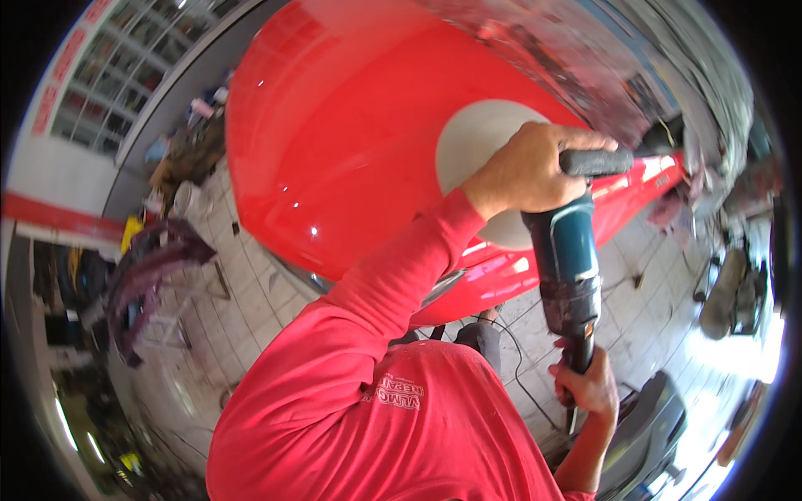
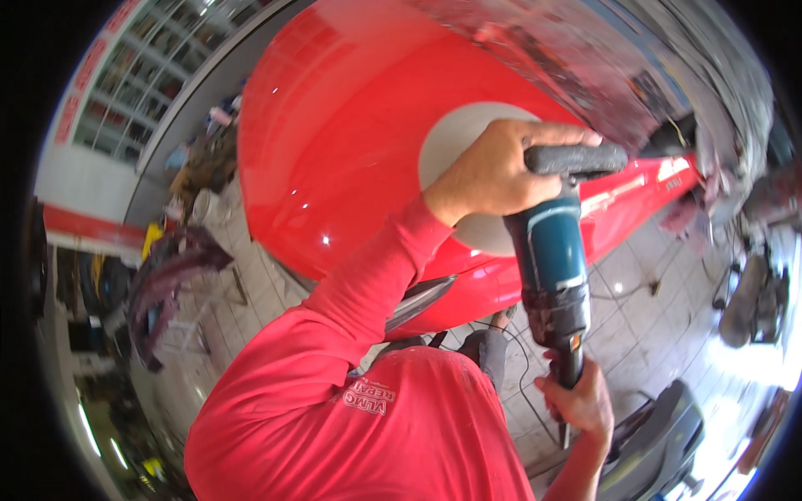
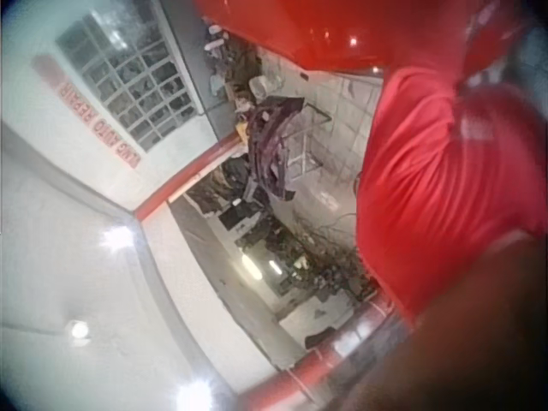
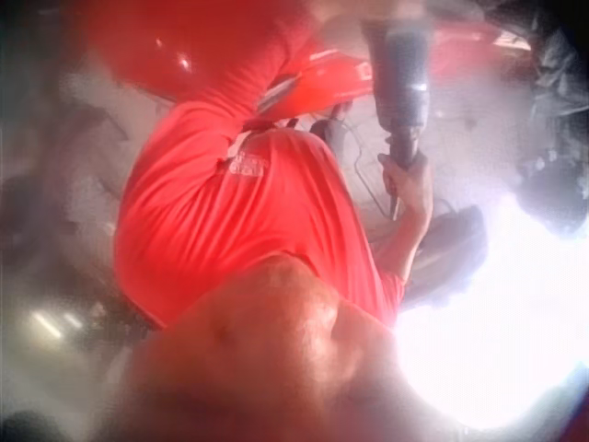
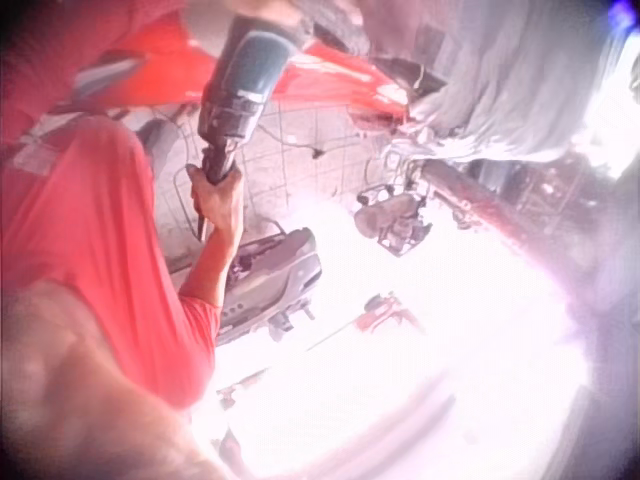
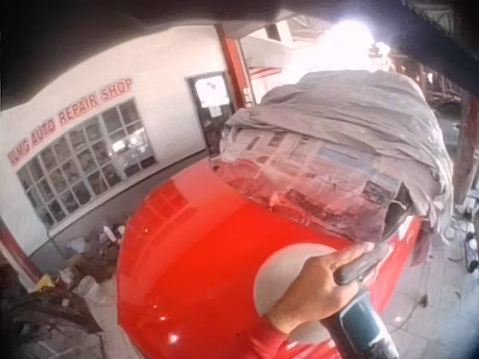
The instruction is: The person uses a rotary polisher with a buffing pad to polish the hood of a red car. They move the tool across the surface, pause to wipe and inspect the paint, and briefly open the hood to check underneath before resuming polishing.
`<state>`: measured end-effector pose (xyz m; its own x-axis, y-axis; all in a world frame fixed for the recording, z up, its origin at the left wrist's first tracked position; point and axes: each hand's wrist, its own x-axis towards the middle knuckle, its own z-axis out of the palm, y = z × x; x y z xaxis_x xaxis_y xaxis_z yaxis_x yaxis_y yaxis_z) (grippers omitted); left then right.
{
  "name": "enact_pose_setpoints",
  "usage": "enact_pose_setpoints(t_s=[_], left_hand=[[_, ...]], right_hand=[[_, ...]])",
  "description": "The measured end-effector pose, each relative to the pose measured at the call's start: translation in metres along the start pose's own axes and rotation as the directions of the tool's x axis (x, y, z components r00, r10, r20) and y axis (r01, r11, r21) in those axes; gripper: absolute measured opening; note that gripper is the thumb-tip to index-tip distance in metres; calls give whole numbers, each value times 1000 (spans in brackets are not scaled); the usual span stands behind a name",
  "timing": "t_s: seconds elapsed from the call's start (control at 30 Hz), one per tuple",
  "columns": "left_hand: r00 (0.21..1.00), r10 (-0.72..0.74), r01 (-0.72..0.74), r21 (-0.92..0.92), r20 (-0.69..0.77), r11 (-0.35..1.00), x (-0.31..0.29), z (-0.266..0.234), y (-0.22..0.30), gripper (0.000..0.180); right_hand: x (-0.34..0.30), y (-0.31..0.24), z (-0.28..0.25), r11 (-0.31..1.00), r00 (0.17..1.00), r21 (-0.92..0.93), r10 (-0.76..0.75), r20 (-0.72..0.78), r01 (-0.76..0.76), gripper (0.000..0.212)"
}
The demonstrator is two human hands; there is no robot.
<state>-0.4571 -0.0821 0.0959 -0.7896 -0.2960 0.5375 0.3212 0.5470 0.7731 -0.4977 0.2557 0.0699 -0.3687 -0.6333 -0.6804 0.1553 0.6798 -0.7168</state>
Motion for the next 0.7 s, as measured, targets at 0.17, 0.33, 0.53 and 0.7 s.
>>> enact_pose_setpoints(t_s=[0.17, 0.33, 0.53, 0.7], left_hand=[[974, -168, 160, -67, -152, 985, -121, -103, 26, 61], [863, -254, 303, 45, -436, 952, -233, -193, 47, 64], [651, -190, 420, 141, -735, 896, -287, -282, 24, 50], [636, -112, 400, 202, -764, 894, -247, -292, 3, 27]], right_hand=[[20, -15, 71, 993, 924, -64, -64, 378, 95, 57], [56, -56, 147, 902, 813, -360, 16, 582, 240, 71], [96, -82, 242, 730, 698, -243, -416, 583, 638, 67], [90, -89, 258, 772, 757, -221, -448, 475, 595, 66]])
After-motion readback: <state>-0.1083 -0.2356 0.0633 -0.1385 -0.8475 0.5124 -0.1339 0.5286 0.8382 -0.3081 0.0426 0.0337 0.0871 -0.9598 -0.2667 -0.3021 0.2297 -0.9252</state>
